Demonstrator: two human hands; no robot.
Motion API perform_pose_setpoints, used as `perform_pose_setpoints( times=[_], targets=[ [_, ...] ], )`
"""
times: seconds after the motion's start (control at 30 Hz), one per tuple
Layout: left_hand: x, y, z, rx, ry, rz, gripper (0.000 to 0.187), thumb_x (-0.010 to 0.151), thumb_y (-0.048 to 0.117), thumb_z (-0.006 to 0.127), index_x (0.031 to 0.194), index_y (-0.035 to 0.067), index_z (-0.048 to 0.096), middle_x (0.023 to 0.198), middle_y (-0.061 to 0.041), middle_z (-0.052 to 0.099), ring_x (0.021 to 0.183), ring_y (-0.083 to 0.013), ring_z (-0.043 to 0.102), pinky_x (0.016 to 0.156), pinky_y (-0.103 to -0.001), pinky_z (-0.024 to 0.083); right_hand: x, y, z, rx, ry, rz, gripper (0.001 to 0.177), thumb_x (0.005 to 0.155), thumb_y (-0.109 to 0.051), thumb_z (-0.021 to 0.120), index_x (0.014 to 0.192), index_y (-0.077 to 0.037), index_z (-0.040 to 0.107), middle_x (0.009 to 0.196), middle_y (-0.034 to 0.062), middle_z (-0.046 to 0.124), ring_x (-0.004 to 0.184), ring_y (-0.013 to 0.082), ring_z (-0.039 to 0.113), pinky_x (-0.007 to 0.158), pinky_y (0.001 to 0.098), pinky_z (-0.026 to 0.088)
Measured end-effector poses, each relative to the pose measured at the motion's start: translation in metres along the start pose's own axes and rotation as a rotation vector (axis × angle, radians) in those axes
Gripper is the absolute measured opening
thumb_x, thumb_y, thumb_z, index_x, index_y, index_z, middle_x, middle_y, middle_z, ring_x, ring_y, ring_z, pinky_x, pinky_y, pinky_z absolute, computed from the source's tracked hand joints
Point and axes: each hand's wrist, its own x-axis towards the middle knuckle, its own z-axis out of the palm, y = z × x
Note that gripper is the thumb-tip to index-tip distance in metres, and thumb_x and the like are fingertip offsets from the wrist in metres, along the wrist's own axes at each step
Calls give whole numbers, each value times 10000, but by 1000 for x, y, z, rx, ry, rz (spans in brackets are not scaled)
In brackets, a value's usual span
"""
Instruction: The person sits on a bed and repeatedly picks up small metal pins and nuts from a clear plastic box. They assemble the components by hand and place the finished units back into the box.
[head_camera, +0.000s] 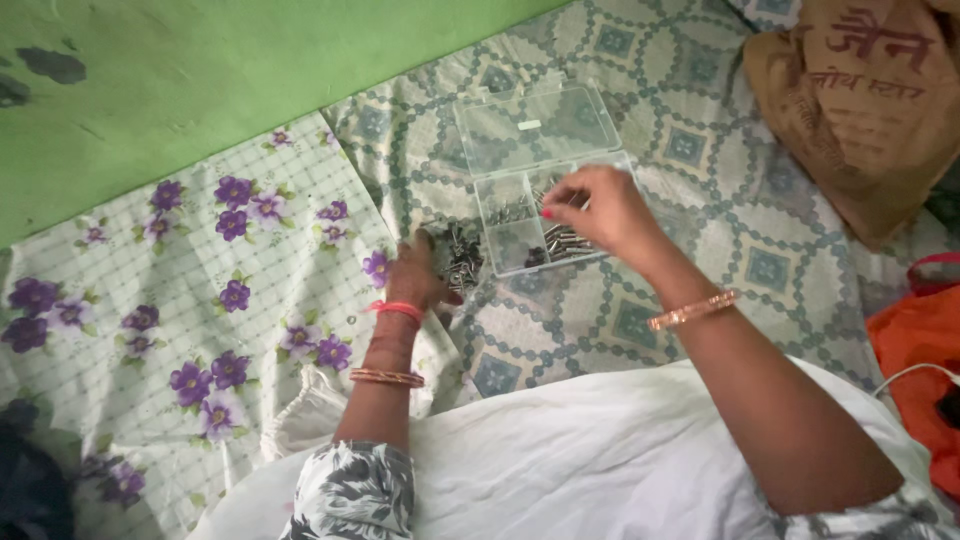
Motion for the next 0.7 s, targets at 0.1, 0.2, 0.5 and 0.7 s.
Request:
perform_pose_setpoints(
  times=[0.1,0.2,0.5,0.7],
  targets=[
    [0,-5,22,-97,196,93,923,452,213,1029,1231,52,559,1143,-262,606,991,-455,641,849,-482,550,-24,-22,0,73,-85,17,158,858,-185,808,970,-72,803,927,61,770,825,142,738,750,296,597],
    [12,-16,32,-310,332,134,641,537,194,977,1056,42,633,984,-180,697,927,-371,688,820,-451,556,-44,-36,-2,141,-117,-52,170,863,-163,793,993,-53,794,920,61,776,836,137,738,770,288,583],
    [13,-7,21,-384,439,99,169,858,78,742,1027,84,736,1008,-120,711,915,-289,733,828,-406,594,-46,-61,-17,133,-174,-40,200,874,-168,770,1022,-33,778,951,71,781,792,140,715,754,295,568],
    [-2,18,9,-93,445,432,546,680,39,782,1219,42,696,1169,-191,618,1060,-420,566,901,-482,499,-37,-63,-29,108,-173,-129,239,868,-166,753,1063,-28,759,1002,92,770,842,162,754,785,307,588]
  ],
)
